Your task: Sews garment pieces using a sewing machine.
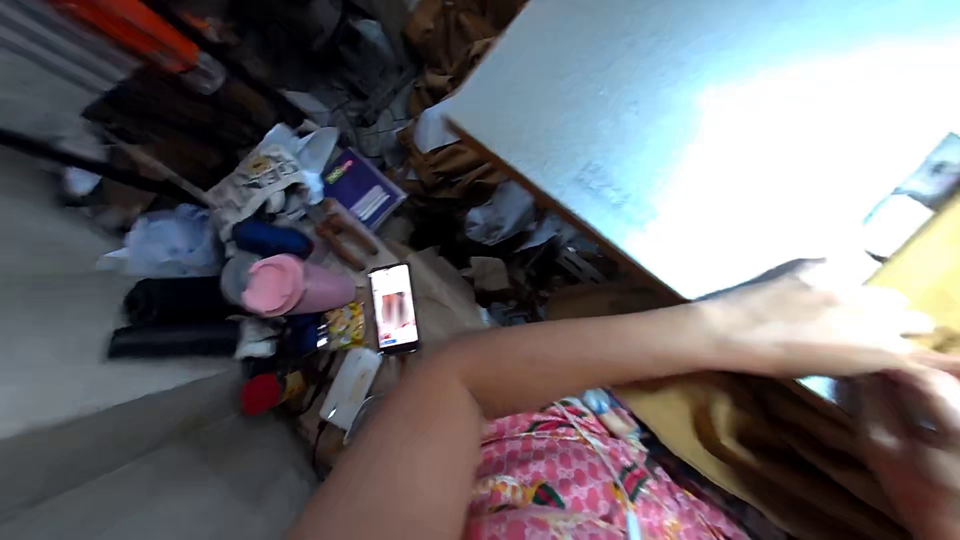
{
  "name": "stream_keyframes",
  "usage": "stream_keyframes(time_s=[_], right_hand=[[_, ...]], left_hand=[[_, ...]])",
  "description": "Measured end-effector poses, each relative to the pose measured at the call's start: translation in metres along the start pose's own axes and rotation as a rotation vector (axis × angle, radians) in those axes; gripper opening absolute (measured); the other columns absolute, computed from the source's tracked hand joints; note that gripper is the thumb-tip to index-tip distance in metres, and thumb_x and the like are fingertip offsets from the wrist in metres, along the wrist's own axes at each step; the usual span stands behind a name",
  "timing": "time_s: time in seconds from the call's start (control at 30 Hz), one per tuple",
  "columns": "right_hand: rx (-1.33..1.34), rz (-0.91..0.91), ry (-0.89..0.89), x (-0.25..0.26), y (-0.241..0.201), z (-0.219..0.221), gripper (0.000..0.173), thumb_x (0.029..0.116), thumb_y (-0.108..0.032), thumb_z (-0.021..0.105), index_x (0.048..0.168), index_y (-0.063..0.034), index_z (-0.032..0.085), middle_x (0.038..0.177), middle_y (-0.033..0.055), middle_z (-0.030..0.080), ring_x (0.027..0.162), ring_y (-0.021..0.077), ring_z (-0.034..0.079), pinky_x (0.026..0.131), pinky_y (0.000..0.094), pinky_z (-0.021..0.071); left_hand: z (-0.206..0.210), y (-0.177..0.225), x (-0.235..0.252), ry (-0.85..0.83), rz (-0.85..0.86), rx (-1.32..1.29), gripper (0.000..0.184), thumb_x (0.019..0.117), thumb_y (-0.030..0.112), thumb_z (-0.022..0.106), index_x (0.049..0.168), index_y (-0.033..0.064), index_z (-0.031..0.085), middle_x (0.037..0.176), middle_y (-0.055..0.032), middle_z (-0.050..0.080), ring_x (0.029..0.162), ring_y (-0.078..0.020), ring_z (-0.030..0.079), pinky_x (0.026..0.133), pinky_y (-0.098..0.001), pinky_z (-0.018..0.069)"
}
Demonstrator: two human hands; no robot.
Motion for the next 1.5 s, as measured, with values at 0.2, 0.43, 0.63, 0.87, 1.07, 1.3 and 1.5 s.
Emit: stream_keyframes(time_s=[0.2,0.43,0.63,0.87,1.07,1.3,1.5], right_hand=[[-0.111,0.045,0.051,-0.001,-0.032,-0.009,0.025,0.1001,-0.009,0.052,0.101,-0.0027,0.076,0.102,0.0220,0.074,0.104,0.0423,0.071,0.095,0.0733,0.0418],[-0.086,0.079,0.073,-0.007,-0.029,-0.007,0.027,0.0964,-0.006,0.054,0.103,-0.0114,0.079,0.108,0.0114,0.077,0.111,0.0321,0.072,0.093,0.0569,0.0537],[-0.066,0.060,0.098,-0.001,-0.022,-0.009,0.027,0.0954,-0.003,0.054,0.102,-0.0103,0.080,0.107,0.0106,0.077,0.107,0.0273,0.074,0.087,0.0399,0.0589],[-0.106,0.029,0.127,0.011,-0.015,-0.010,0.027,0.0958,-0.003,0.055,0.101,-0.0115,0.080,0.108,0.0080,0.078,0.108,0.0244,0.074,0.088,0.0388,0.0583],[-0.107,0.015,0.151,0.024,-0.003,-0.007,0.027,0.0948,-0.001,0.055,0.102,-0.0092,0.080,0.108,0.0091,0.078,0.108,0.0244,0.074,0.090,0.0369,0.0586],[-0.085,0.004,0.170,0.042,0.014,-0.007,0.025,0.0938,0.000,0.057,0.104,-0.0054,0.079,0.108,0.0125,0.078,0.107,0.0254,0.074,0.092,0.0315,0.0574],[-0.062,-0.009,0.157,0.060,0.031,-0.005,0.025,0.0942,0.000,0.056,0.105,-0.0023,0.078,0.110,0.0157,0.077,0.108,0.0299,0.074,0.092,0.0350,0.0577]], left_hand=[[-0.007,-0.006,-0.003,-0.049,0.153,-0.081,0.006,0.0867,0.005,0.072,0.086,0.0084,0.078,0.088,-0.0063,0.071,0.089,-0.0264,0.068,0.093,-0.0571,0.0481],[-0.004,-0.012,-0.001,-0.154,0.238,-0.122,0.018,0.0916,0.006,0.063,0.081,0.0111,0.075,0.083,-0.0029,0.069,0.084,-0.0222,0.068,0.101,-0.0587,0.0451],[-0.005,-0.015,0.005,-0.176,0.259,-0.122,0.018,0.0899,0.005,0.062,0.083,0.0115,0.077,0.084,-0.0014,0.070,0.083,-0.0207,0.068,0.104,-0.0588,0.0439],[-0.005,-0.027,0.013,-0.196,0.282,-0.122,0.019,0.0901,0.007,0.059,0.085,0.0112,0.077,0.086,-0.0023,0.071,0.087,-0.0215,0.069,0.104,-0.0600,0.0440],[-0.005,-0.041,0.028,-0.219,0.292,-0.114,0.020,0.0909,0.006,0.058,0.087,0.0110,0.076,0.088,-0.0034,0.071,0.088,-0.0228,0.068,0.107,-0.0593,0.0413],[-0.004,-0.057,0.048,-0.190,0.295,-0.121,0.020,0.0923,0.006,0.058,0.087,0.0105,0.076,0.089,-0.0047,0.072,0.090,-0.0235,0.070,0.105,-0.0576,0.0428],[-0.003,-0.071,0.066,-0.202,0.279,-0.100,0.018,0.0930,0.006,0.059,0.088,0.0087,0.076,0.090,-0.0071,0.071,0.092,-0.0261,0.070,0.105,-0.0591,0.0426]])
Point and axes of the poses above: each hand's wrist, its own x-axis towards the middle knuckle, its own z-axis out of the palm, y = z × x, the point moved 6 cm from there along x, towards the middle knuckle
